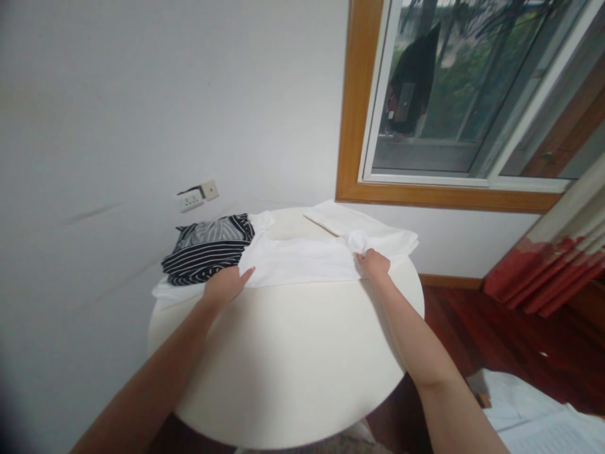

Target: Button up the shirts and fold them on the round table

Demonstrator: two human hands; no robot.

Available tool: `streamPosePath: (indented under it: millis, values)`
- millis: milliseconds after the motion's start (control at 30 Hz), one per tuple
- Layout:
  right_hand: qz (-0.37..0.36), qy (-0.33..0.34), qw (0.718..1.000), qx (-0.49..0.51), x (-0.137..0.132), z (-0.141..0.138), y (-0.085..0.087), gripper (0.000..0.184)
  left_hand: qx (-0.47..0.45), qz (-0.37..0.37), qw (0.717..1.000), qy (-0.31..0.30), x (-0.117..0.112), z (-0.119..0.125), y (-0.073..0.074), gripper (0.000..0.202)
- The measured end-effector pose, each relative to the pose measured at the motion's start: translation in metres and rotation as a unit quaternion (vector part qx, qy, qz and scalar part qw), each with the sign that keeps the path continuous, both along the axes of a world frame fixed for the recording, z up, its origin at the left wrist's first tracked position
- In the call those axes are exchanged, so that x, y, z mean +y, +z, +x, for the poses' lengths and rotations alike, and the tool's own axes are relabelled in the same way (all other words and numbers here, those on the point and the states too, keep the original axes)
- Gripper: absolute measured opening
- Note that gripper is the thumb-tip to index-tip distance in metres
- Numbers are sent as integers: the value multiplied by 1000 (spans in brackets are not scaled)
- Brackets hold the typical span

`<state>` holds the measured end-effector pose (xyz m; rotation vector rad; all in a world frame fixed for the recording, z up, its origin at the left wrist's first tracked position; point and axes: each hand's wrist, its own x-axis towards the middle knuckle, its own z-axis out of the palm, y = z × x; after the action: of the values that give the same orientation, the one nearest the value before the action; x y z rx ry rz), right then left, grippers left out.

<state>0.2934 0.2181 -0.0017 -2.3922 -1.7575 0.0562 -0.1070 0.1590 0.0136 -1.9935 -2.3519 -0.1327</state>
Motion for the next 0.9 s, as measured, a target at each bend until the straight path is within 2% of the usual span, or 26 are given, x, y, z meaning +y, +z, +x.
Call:
streamPosePath:
  millis: [133,233,300,400,433,533,633,767,833,900]
  values:
    - [44,59,997,23,3,-2,4,43,-19,33,997,-60,7,3,-8,50]
    - [93,91,984,122,2,-5,10,41,-66,89,986,-121,10,3,-9,38]
    - [94,98,960,246,-1,-5,14,43,-122,118,976,-136,12,4,-9,30]
    - [33,110,900,421,-7,0,20,42,-276,98,952,-93,12,7,-8,26]
    - [5,116,877,466,-9,3,22,40,-345,79,933,-68,12,9,-8,28]
    - [-46,152,808,567,-14,19,28,33,-526,34,850,16,11,13,-8,42]
    - [-16,191,762,618,-21,41,36,35,-600,33,798,55,8,18,-6,67]
    - [64,195,737,644,-45,68,53,48,-673,7,740,6,-2,31,2,75]
    - [75,179,742,642,-64,78,65,50,-713,-52,700,-3,-11,39,6,71]
    - [54,153,751,641,-83,85,80,53,-739,-123,663,-11,-20,48,10,64]
